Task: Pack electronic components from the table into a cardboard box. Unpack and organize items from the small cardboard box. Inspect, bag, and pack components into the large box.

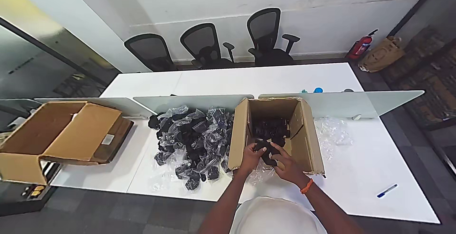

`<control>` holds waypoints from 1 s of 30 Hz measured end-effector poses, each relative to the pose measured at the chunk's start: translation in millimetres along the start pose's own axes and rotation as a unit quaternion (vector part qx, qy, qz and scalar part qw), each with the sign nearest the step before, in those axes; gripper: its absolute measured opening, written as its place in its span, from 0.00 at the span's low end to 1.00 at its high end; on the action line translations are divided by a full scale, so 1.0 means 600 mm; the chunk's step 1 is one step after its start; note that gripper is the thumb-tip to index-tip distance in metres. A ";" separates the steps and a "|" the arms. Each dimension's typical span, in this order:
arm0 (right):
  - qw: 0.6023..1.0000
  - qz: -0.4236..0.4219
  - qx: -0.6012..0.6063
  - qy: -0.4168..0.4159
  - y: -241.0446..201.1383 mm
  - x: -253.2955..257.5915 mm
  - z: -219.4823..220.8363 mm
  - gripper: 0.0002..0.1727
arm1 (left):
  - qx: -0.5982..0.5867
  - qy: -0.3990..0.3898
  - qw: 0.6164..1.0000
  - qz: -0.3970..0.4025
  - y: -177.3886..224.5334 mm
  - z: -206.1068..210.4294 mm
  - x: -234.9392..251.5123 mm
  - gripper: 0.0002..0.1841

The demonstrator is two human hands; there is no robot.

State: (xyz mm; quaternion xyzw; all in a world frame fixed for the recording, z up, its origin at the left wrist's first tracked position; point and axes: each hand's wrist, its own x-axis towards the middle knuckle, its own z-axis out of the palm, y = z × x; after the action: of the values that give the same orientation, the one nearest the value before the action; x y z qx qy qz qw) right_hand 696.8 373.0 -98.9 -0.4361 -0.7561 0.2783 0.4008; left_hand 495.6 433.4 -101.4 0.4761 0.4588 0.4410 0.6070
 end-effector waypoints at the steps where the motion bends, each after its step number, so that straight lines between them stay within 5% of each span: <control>1: 1.000 -0.003 -0.007 -0.003 0.000 0.000 0.001 0.13 | 0.007 0.009 1.000 -0.001 -0.001 0.002 0.000 0.12; 9: 1.000 -0.004 -0.014 0.008 0.003 -0.001 0.006 0.17 | 0.039 0.043 0.998 -0.012 0.005 0.006 0.001 0.15; 15: 0.991 0.050 0.080 0.092 0.014 -0.004 0.018 0.37 | 0.009 0.053 0.998 -0.032 0.010 0.004 0.004 0.13; 22: 0.996 0.031 -0.001 0.080 0.010 -0.002 0.012 0.13 | 0.080 0.032 0.996 -0.018 0.003 0.005 0.005 0.17; 30: 0.994 -0.007 -0.092 0.052 0.013 0.001 0.015 0.15 | 0.129 0.011 0.992 -0.004 -0.006 0.003 0.005 0.12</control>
State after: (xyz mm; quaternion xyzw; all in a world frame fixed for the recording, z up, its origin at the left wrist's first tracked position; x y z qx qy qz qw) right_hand 692.6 376.4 -109.4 -0.4798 -0.7599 0.1817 0.3992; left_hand 498.2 435.2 -105.4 0.5436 0.5203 0.3814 0.5370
